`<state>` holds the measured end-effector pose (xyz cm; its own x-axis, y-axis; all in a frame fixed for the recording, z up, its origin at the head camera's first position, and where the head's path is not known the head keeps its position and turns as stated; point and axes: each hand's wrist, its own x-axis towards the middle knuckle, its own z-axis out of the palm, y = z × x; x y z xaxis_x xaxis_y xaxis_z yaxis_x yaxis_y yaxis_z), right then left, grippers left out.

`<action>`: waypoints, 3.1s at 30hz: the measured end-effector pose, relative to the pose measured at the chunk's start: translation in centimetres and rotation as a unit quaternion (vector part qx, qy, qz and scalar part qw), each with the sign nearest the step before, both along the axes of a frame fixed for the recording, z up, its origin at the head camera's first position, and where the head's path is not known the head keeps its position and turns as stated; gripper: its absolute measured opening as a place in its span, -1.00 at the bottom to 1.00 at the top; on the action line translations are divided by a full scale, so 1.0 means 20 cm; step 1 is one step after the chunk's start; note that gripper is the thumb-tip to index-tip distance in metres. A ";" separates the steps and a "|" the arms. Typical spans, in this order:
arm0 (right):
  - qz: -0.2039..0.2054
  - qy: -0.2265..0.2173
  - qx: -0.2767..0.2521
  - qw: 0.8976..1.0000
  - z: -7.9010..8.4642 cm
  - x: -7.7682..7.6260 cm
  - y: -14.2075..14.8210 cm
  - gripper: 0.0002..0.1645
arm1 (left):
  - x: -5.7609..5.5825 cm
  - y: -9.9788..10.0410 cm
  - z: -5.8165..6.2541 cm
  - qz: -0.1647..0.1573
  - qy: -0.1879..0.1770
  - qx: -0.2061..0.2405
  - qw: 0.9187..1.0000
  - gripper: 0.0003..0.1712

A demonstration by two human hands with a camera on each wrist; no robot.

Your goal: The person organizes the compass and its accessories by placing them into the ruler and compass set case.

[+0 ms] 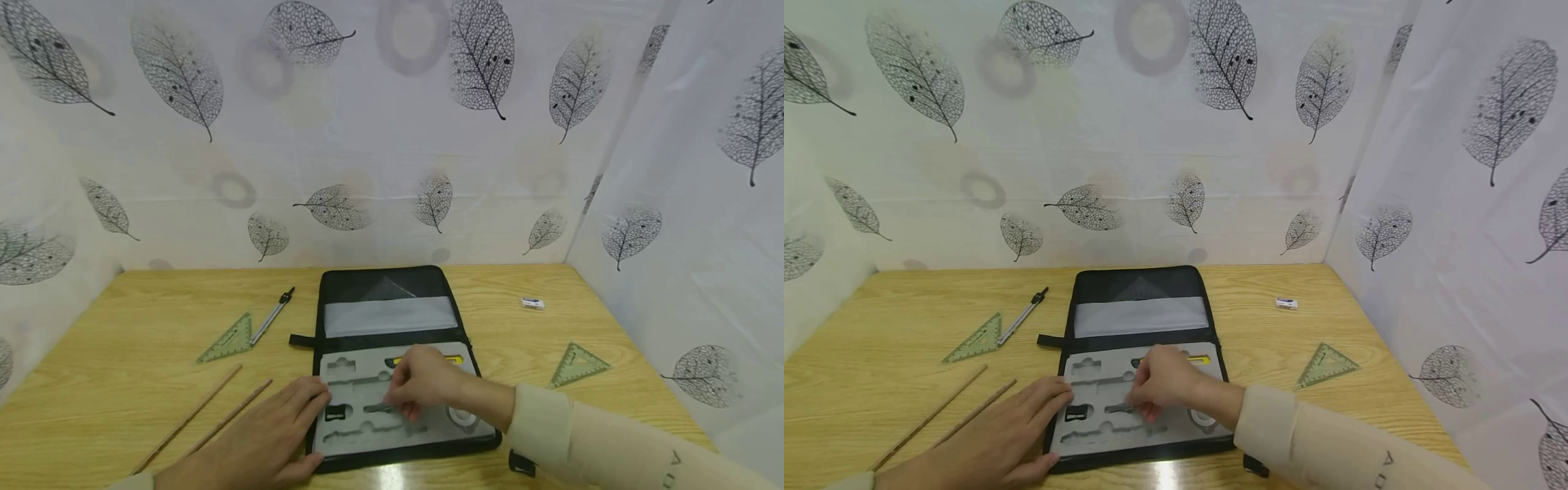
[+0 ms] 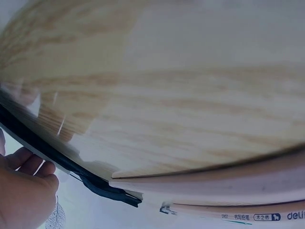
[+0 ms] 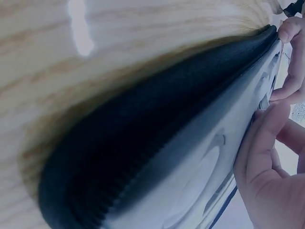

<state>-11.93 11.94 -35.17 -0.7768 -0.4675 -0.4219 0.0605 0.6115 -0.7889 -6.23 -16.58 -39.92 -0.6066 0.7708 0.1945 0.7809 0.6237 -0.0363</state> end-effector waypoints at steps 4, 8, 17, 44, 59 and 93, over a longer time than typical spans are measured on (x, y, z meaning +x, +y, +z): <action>0.016 0.018 0.024 0.999 0.00 0.00 -0.02 -0.80 | 0.00 0.00 0.00 0.000 -0.006 0.004 1.000 -0.26; 0.022 0.036 0.029 0.999 0.00 0.00 -0.03 -0.81 | 0.00 0.00 0.00 -0.002 -0.009 0.014 1.000 -0.28; -0.007 0.009 -0.007 1.000 -0.01 0.00 0.01 -0.88 | 0.00 -0.01 0.01 -0.001 -0.017 0.005 1.000 -0.26; -0.127 -0.129 -0.118 0.976 0.03 -0.10 0.55 -0.75 | 0.01 -0.01 0.01 0.015 -0.057 -0.007 0.998 -0.24; -0.172 -0.014 0.035 0.984 0.08 -0.20 1.06 -0.59 | 0.00 0.00 0.01 0.012 -0.064 -0.004 0.998 -0.25; -0.129 0.080 0.221 0.963 -0.01 -0.21 1.54 -0.72 | 0.00 0.00 0.01 0.010 -0.048 -0.009 0.999 -0.25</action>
<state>-16.06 42.77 -35.38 -0.9148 -0.0530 -0.4003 0.1541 0.8705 -0.4674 -6.19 -16.54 -39.65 -0.6373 0.7610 0.1214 0.7685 0.6393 0.0276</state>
